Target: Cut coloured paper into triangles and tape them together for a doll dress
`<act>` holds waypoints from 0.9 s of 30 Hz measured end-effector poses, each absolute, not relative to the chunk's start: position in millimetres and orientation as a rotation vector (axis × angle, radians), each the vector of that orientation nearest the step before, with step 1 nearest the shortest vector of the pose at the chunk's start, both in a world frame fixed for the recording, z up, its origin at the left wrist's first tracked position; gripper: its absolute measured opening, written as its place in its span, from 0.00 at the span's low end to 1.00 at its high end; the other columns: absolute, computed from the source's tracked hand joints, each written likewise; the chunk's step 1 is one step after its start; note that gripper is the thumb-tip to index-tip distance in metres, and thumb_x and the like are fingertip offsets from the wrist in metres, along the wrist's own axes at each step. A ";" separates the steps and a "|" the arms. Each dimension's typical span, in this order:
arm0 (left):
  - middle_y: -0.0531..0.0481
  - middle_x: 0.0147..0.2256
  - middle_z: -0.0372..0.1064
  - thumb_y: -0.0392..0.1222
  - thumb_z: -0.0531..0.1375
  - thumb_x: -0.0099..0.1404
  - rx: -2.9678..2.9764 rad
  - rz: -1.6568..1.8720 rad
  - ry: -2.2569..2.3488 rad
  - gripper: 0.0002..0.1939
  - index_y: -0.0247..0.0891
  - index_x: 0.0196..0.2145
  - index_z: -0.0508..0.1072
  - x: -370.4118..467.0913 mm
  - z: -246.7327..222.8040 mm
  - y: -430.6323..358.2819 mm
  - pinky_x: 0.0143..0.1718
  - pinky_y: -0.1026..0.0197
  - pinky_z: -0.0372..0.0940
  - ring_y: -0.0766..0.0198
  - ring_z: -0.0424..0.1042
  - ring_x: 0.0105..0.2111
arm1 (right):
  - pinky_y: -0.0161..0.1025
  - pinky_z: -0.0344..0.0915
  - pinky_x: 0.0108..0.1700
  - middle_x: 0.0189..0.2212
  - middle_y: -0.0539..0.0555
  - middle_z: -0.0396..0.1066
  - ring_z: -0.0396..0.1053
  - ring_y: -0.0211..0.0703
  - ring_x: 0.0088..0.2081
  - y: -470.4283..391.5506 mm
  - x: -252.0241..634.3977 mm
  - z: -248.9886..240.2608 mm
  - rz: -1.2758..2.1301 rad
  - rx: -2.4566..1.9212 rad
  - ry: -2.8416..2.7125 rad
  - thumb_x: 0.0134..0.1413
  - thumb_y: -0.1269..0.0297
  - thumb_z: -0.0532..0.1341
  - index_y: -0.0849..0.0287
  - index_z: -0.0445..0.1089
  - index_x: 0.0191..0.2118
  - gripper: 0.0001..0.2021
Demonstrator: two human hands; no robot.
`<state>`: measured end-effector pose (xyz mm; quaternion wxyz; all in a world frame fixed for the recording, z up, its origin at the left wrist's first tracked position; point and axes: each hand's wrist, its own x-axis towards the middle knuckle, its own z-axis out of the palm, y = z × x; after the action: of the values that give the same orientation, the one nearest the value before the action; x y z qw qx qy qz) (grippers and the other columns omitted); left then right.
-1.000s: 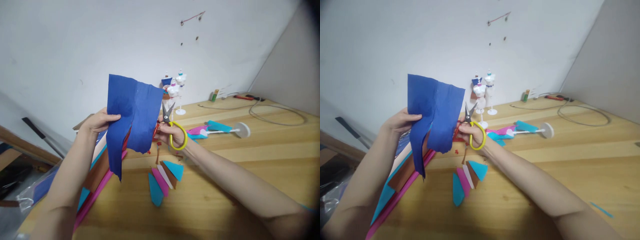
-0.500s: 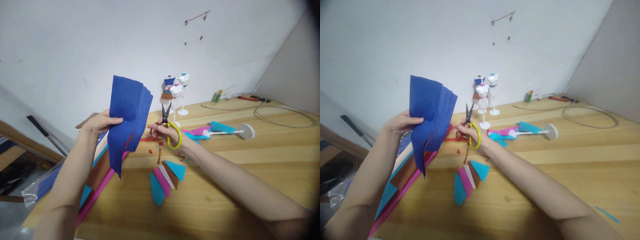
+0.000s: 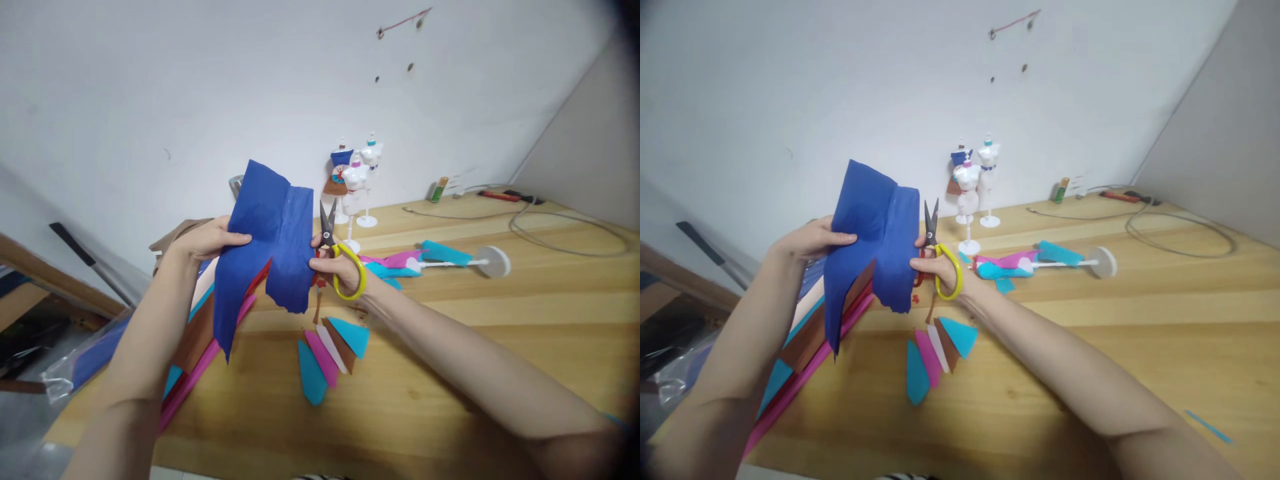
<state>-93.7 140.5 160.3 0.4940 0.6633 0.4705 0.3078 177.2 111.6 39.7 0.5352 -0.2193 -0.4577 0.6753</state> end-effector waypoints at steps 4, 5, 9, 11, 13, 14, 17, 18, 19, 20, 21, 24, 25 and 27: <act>0.40 0.36 0.85 0.45 0.79 0.49 1.600 0.708 1.185 0.18 0.38 0.37 0.87 -102.0 157.2 146.8 0.47 0.46 0.79 0.49 0.84 0.36 | 0.37 0.61 0.27 0.21 0.38 0.59 0.61 0.35 0.22 116.7 180.8 40.2 1.380 -0.711 -1.223 0.34 0.54 0.79 0.52 0.64 0.39 0.28; 0.40 0.36 0.85 0.44 0.79 0.48 1.596 0.704 1.197 0.18 0.38 0.38 0.87 -102.6 156.3 147.1 0.46 0.47 0.79 0.50 0.84 0.36 | 0.38 0.61 0.28 0.21 0.39 0.61 0.63 0.36 0.23 117.2 181.4 41.0 1.354 -0.727 -1.242 0.35 0.54 0.78 0.52 0.64 0.38 0.27; 0.42 0.36 0.84 0.44 0.79 0.46 1.606 0.699 1.267 0.20 0.40 0.37 0.87 -100.3 153.1 145.3 0.46 0.47 0.78 0.49 0.83 0.36 | 0.39 0.64 0.30 0.23 0.41 0.66 0.66 0.38 0.24 119.4 184.0 41.5 1.294 -0.765 -1.274 0.38 0.55 0.76 0.53 0.65 0.38 0.24; 0.43 0.35 0.84 0.47 0.79 0.45 1.614 0.732 1.292 0.19 0.40 0.36 0.86 -97.5 151.2 143.2 0.46 0.48 0.78 0.49 0.83 0.36 | 0.40 0.64 0.30 0.23 0.42 0.66 0.65 0.37 0.24 121.8 185.6 38.5 1.256 -0.795 -1.303 0.40 0.56 0.75 0.53 0.65 0.38 0.22; 0.43 0.35 0.83 0.49 0.79 0.46 1.624 0.775 1.301 0.18 0.39 0.34 0.86 -94.7 148.6 140.4 0.46 0.50 0.77 0.50 0.82 0.36 | 0.40 0.64 0.31 0.24 0.43 0.67 0.65 0.38 0.24 124.4 187.6 34.3 1.181 -0.819 -1.342 0.41 0.56 0.74 0.53 0.65 0.38 0.21; 0.43 0.35 0.83 0.49 0.79 0.47 1.631 0.796 1.300 0.18 0.39 0.34 0.86 -93.5 146.8 138.9 0.46 0.50 0.77 0.50 0.82 0.36 | 0.40 0.64 0.31 0.24 0.43 0.67 0.65 0.38 0.25 125.5 188.7 32.3 1.123 -0.825 -1.366 0.43 0.55 0.74 0.53 0.65 0.38 0.21; 0.44 0.36 0.84 0.50 0.78 0.47 1.646 0.841 1.278 0.18 0.39 0.34 0.85 -90.5 139.0 134.9 0.46 0.51 0.76 0.50 0.81 0.37 | 0.42 0.65 0.34 0.28 0.46 0.68 0.66 0.40 0.28 125.8 192.2 29.3 0.944 -0.836 -1.428 0.48 0.54 0.74 0.52 0.66 0.39 0.19; 0.44 0.35 0.84 0.50 0.79 0.47 1.648 0.853 1.264 0.19 0.38 0.34 0.85 -89.7 135.8 134.1 0.46 0.51 0.76 0.51 0.81 0.37 | 0.42 0.66 0.35 0.29 0.47 0.69 0.67 0.41 0.29 124.9 193.4 29.5 0.880 -0.850 -1.446 0.50 0.55 0.73 0.52 0.67 0.40 0.18; 0.45 0.35 0.83 0.50 0.79 0.47 1.649 0.869 1.248 0.19 0.38 0.34 0.85 -89.0 132.4 133.8 0.45 0.52 0.76 0.51 0.81 0.37 | 0.43 0.66 0.36 0.29 0.47 0.69 0.68 0.41 0.30 123.9 194.6 30.0 0.813 -0.870 -1.460 0.51 0.55 0.73 0.51 0.66 0.39 0.16; 0.45 0.34 0.83 0.51 0.79 0.47 1.649 0.884 1.233 0.20 0.37 0.34 0.85 -88.4 128.9 134.0 0.44 0.52 0.76 0.51 0.80 0.37 | 0.44 0.66 0.37 0.30 0.48 0.69 0.68 0.42 0.31 123.0 195.8 30.7 0.749 -0.889 -1.476 0.53 0.55 0.72 0.51 0.66 0.39 0.15; 0.44 0.34 0.83 0.52 0.79 0.47 1.649 0.901 1.222 0.20 0.37 0.34 0.85 -88.0 125.7 134.5 0.42 0.53 0.76 0.52 0.80 0.36 | 0.45 0.66 0.38 0.30 0.48 0.69 0.68 0.43 0.31 122.3 196.9 31.1 0.695 -0.902 -1.496 0.54 0.55 0.71 0.51 0.66 0.39 0.14; 0.44 0.35 0.83 0.53 0.78 0.48 1.647 0.937 1.225 0.22 0.35 0.37 0.85 -87.6 118.9 137.8 0.41 0.54 0.75 0.52 0.80 0.35 | 0.45 0.67 0.37 0.30 0.48 0.70 0.69 0.43 0.30 123.6 199.6 29.8 0.681 -0.895 -1.539 0.56 0.54 0.70 0.50 0.66 0.40 0.14; 0.44 0.35 0.83 0.52 0.78 0.48 1.646 0.943 1.233 0.23 0.35 0.37 0.85 -88.0 117.8 139.1 0.41 0.54 0.75 0.52 0.79 0.35 | 0.45 0.68 0.37 0.30 0.48 0.70 0.69 0.43 0.30 124.9 200.2 28.6 0.720 -0.888 -1.542 0.55 0.54 0.71 0.50 0.66 0.40 0.15; 0.44 0.35 0.83 0.52 0.78 0.46 1.642 0.968 1.248 0.23 0.33 0.37 0.84 -89.5 117.1 141.3 0.42 0.53 0.74 0.53 0.79 0.36 | 0.43 0.69 0.34 0.28 0.48 0.70 0.69 0.42 0.28 127.6 200.4 26.5 0.821 -0.886 -1.506 0.52 0.54 0.72 0.51 0.65 0.40 0.17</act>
<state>-89.5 141.3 117.1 0.4184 0.6545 0.4977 0.3858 200.4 127.6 26.5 0.5690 -0.3772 -0.6416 0.3497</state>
